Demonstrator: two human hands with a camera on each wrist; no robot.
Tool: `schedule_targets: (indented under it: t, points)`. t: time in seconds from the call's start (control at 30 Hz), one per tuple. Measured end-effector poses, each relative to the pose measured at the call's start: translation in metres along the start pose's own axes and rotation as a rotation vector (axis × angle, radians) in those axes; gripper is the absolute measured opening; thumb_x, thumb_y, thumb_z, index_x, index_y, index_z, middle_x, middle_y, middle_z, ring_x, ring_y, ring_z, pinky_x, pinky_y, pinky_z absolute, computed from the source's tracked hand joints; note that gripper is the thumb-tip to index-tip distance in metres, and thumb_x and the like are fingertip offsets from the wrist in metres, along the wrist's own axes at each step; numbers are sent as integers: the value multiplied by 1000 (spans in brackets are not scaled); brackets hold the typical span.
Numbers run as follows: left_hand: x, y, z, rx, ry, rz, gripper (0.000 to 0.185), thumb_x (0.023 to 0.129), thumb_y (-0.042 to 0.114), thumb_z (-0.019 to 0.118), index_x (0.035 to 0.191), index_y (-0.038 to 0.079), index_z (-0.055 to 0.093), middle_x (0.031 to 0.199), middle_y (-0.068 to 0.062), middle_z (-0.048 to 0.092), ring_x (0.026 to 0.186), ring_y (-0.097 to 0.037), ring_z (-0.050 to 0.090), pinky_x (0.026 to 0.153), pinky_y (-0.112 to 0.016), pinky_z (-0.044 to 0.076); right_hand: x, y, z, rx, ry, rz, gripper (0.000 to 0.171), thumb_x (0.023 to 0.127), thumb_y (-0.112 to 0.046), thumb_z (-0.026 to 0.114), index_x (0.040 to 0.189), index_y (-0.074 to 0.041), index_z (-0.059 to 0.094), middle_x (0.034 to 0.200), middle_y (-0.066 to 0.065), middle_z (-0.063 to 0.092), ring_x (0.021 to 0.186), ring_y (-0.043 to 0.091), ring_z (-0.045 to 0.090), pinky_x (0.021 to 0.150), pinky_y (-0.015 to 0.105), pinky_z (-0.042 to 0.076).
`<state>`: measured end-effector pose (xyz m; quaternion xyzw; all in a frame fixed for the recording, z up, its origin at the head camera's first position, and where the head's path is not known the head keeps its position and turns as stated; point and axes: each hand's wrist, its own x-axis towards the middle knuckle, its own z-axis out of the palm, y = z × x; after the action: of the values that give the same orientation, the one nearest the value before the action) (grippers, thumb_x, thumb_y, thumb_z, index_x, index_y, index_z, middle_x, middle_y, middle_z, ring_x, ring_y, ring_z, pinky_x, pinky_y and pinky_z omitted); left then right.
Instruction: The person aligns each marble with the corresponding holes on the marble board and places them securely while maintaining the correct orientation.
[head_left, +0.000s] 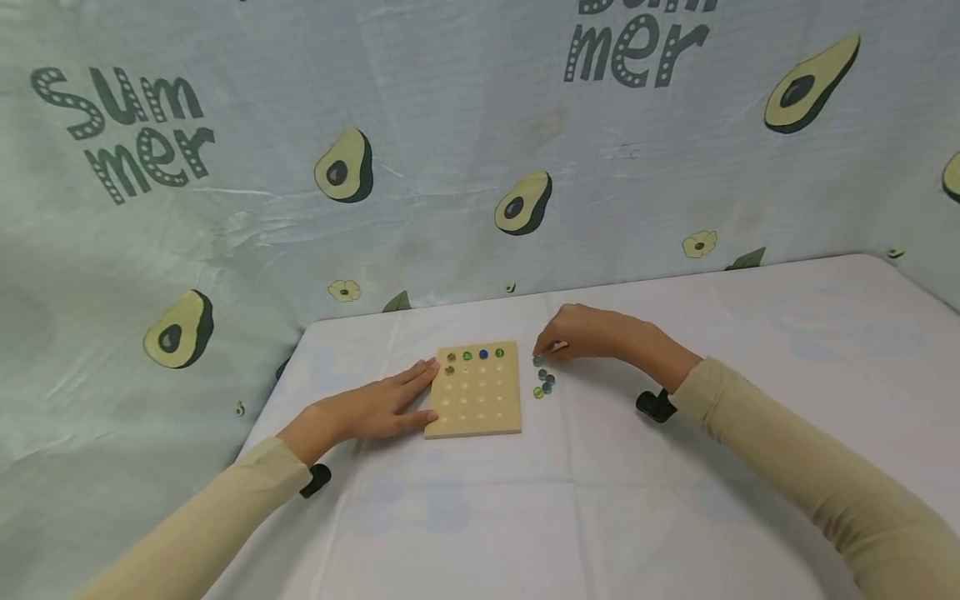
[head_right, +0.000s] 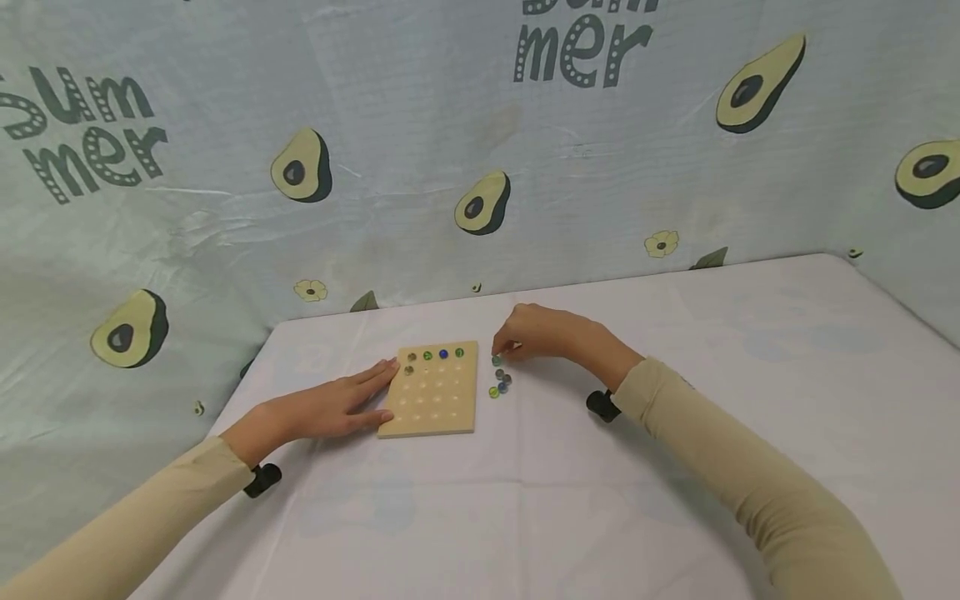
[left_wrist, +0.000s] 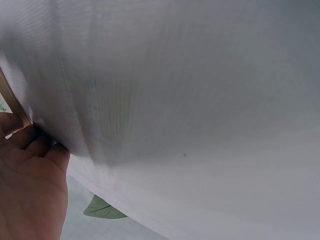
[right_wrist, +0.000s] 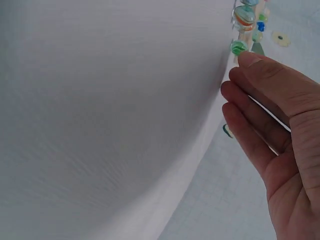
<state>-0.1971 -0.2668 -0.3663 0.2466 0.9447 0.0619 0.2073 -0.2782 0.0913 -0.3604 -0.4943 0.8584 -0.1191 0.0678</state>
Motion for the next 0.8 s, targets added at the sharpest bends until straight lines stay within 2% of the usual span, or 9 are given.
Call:
schedule_targets:
  t: [0.37,0.8]
  points:
    - [2,1,0,17,-1,-11,93,99,72,41,165,19,3,171,-4,3,157,-24,8,123,-51,21,11,0,2,-16,-49,-37,19,89,-12,79,109,-10,80,105,-2,77,93,6,70,83,23,57]
    - [1,0,1,-2,-3,-10,93,98,73,41,165,21,3,171,-2,2,157,-22,8,123,-50,21,10,-3,7,-20,-10,-17,19,91,-10,78,109,-9,80,106,0,78,94,6,71,81,22,57]
